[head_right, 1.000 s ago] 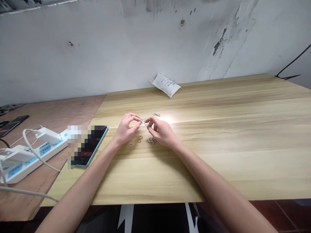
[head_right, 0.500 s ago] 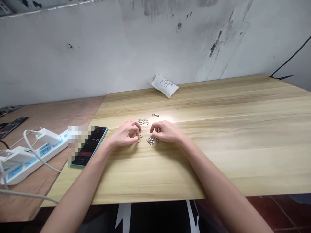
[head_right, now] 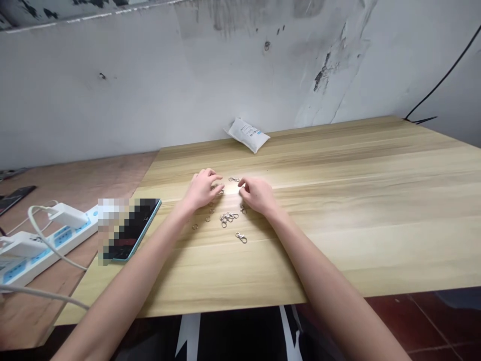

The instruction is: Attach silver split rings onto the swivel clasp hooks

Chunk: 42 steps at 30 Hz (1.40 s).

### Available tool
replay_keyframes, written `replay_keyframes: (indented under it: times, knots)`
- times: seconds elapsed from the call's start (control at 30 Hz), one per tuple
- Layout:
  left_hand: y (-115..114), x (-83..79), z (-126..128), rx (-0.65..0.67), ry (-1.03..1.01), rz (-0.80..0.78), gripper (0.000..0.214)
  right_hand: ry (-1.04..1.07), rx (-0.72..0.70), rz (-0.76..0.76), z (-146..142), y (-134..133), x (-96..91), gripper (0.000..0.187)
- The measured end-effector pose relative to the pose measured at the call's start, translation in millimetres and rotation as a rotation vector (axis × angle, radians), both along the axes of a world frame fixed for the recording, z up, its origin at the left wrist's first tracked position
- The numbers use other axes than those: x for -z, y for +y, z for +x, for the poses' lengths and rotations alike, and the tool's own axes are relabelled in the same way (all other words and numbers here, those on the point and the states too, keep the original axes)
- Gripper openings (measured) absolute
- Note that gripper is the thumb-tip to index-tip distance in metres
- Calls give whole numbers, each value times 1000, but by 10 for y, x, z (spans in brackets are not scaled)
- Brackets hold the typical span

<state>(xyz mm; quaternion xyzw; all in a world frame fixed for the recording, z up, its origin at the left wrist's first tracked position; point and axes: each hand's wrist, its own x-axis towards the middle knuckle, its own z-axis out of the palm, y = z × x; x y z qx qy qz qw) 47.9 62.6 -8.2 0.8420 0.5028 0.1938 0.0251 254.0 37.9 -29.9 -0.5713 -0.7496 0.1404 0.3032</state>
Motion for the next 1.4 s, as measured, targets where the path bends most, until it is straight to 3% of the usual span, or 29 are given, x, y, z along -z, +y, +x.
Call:
replay_keyframes:
  times: [0.17,0.33,0.5,0.63,0.73,0.87,1.1,1.4]
  knots:
    - [265,-11,188,39,49,-46,25,-175,31,122,47,61,72,35]
    - [405,38,316,127,81,30,15,-195,35,103,32,77,112,35]
    - [301,58,261,165,-27,35,13,-73,7,111,-11,87,106,34]
    - [67,-17,146,223,-157,5,18,150,-115,111,-85,67,64,24]
    - [-104,-60,61,244,-248,-9,19,346,-221,25,-146,13,3,21]
    - [-262,-64,-14,205,-498,-18,18,575,-396,-198,-191,-63,-61,26]
    - [-409,-99,-35,201,-688,-12,11,765,-587,-392,-223,-153,-100,35]
    - [-436,-64,-32,236,-814,-78,8,1014,-633,-538,-274,-179,-88,24]
